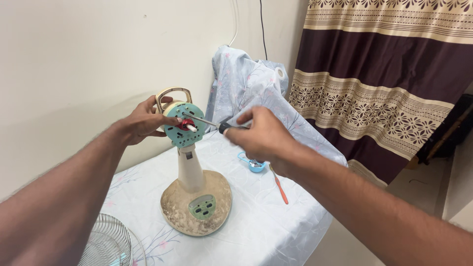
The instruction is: The person services a pedestal fan on a table. They work on the fan's rear housing, unscrew fasteners with a screwdriver, handle small screws from a scoop, reposition the fan head, and finally reach for the fan blade and guard assembly lying on the table.
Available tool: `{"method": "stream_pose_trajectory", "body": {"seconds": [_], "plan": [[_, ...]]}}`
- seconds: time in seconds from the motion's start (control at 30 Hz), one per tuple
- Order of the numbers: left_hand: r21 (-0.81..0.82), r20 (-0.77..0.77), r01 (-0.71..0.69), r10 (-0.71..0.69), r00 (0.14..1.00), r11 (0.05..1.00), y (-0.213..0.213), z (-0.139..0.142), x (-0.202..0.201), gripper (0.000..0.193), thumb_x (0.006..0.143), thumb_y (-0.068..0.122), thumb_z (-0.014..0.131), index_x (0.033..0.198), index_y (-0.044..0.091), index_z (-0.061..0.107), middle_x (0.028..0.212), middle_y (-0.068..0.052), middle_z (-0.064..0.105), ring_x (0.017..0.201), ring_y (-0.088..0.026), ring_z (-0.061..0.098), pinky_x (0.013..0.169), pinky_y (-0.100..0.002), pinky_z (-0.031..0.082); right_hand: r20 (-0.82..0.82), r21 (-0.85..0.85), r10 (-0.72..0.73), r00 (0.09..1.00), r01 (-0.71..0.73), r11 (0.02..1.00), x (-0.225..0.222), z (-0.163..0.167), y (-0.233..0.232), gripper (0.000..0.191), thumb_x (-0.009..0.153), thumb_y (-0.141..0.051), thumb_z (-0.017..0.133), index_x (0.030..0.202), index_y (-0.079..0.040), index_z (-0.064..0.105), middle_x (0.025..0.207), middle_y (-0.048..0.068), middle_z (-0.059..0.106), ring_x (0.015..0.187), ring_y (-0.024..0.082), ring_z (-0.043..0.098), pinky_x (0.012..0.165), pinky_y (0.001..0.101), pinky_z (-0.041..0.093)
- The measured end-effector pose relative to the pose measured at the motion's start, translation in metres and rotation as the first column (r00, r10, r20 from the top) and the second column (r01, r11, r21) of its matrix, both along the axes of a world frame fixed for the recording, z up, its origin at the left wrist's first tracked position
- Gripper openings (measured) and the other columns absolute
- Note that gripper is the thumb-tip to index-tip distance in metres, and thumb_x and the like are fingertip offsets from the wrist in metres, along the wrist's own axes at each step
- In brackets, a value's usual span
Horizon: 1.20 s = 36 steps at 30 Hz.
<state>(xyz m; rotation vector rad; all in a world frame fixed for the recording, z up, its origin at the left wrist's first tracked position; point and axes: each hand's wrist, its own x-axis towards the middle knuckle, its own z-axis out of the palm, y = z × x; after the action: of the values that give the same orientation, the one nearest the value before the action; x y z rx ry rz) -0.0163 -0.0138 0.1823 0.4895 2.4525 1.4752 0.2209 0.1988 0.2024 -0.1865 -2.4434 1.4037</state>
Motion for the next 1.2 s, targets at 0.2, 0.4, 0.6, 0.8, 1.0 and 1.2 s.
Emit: {"method": "stream_pose_trajectory", "body": {"seconds": [0.2,0.4,0.6,0.8,1.0,1.2], "plan": [[-0.013,-0.019,-0.011,0.011,1.0,1.0,0.0,0.0,0.001,0.085,0.074,0.01,0.083,0.148,0.022,0.044,0.133,-0.011,0.066,0.127,-0.026,0.064,0.106,-0.052,0.054,-0.203,0.644,0.013,0.979,0.124,0.755,0.014,0.001,-0.014,0.022,0.085,-0.013,0.07,0.105,-0.004,0.072,0.089,0.018,0.076,0.085,0.033,0.075,0.086,0.0454,0.057],[-0.037,-0.033,-0.009,0.008,0.999,0.999,-0.001,0.001,-0.004,0.086,0.073,0.01,0.083,0.148,0.023,0.044,0.132,-0.012,0.066,0.127,-0.027,0.064,0.106,-0.052,0.054,-0.054,0.411,-0.119,0.991,0.131,0.902,0.019,0.011,-0.026,0.027,0.087,-0.02,0.071,0.11,-0.006,0.072,0.092,0.016,0.077,0.086,0.026,0.076,0.084,0.0413,0.058],[-0.035,-0.037,0.008,-0.01,0.999,0.999,-0.003,0.002,-0.006,0.086,0.072,0.009,0.083,0.147,0.022,0.044,0.132,-0.012,0.066,0.128,-0.027,0.064,0.107,-0.053,0.054,0.113,-0.081,-0.095,0.989,0.104,0.991,0.005,0.008,-0.023,0.021,0.09,-0.02,0.07,0.098,-0.001,0.074,0.082,0.008,0.074,0.063,0.013,0.059,0.055,0.0353,0.047],[-0.03,-0.028,-0.003,0.002,1.0,1.0,-0.002,0.001,-0.005,0.087,0.072,0.01,0.083,0.148,0.024,0.044,0.131,-0.01,0.067,0.127,-0.026,0.064,0.106,-0.052,0.054,0.272,-0.503,0.034,0.962,0.112,0.857,0.0,0.012,-0.01,0.023,0.098,-0.018,0.064,0.101,0.004,0.068,0.079,0.008,0.068,0.05,0.006,0.041,0.037,0.0241,0.03],[0.0,-0.03,-0.01,0.01,1.0,1.0,-0.003,-0.002,-0.005,0.082,0.074,0.01,0.082,0.146,0.023,0.046,0.129,-0.01,0.068,0.125,-0.025,0.065,0.105,-0.05,0.056,0.199,-0.133,-0.027,0.98,0.054,0.99,0.007,0.016,-0.02,0.024,0.091,-0.017,0.071,0.109,-0.002,0.065,0.089,0.009,0.071,0.062,0.012,0.056,0.05,0.0297,0.043],[0.011,-0.047,-0.022,0.023,0.999,1.0,-0.001,-0.004,-0.007,0.079,0.073,0.008,0.083,0.144,0.022,0.049,0.128,-0.01,0.069,0.124,-0.025,0.066,0.103,-0.05,0.057,-0.162,0.668,-0.004,0.987,0.112,0.736,0.02,0.009,-0.025,0.025,0.086,-0.012,0.068,0.109,-0.003,0.067,0.088,0.018,0.076,0.086,0.031,0.076,0.085,0.0442,0.058]]}}
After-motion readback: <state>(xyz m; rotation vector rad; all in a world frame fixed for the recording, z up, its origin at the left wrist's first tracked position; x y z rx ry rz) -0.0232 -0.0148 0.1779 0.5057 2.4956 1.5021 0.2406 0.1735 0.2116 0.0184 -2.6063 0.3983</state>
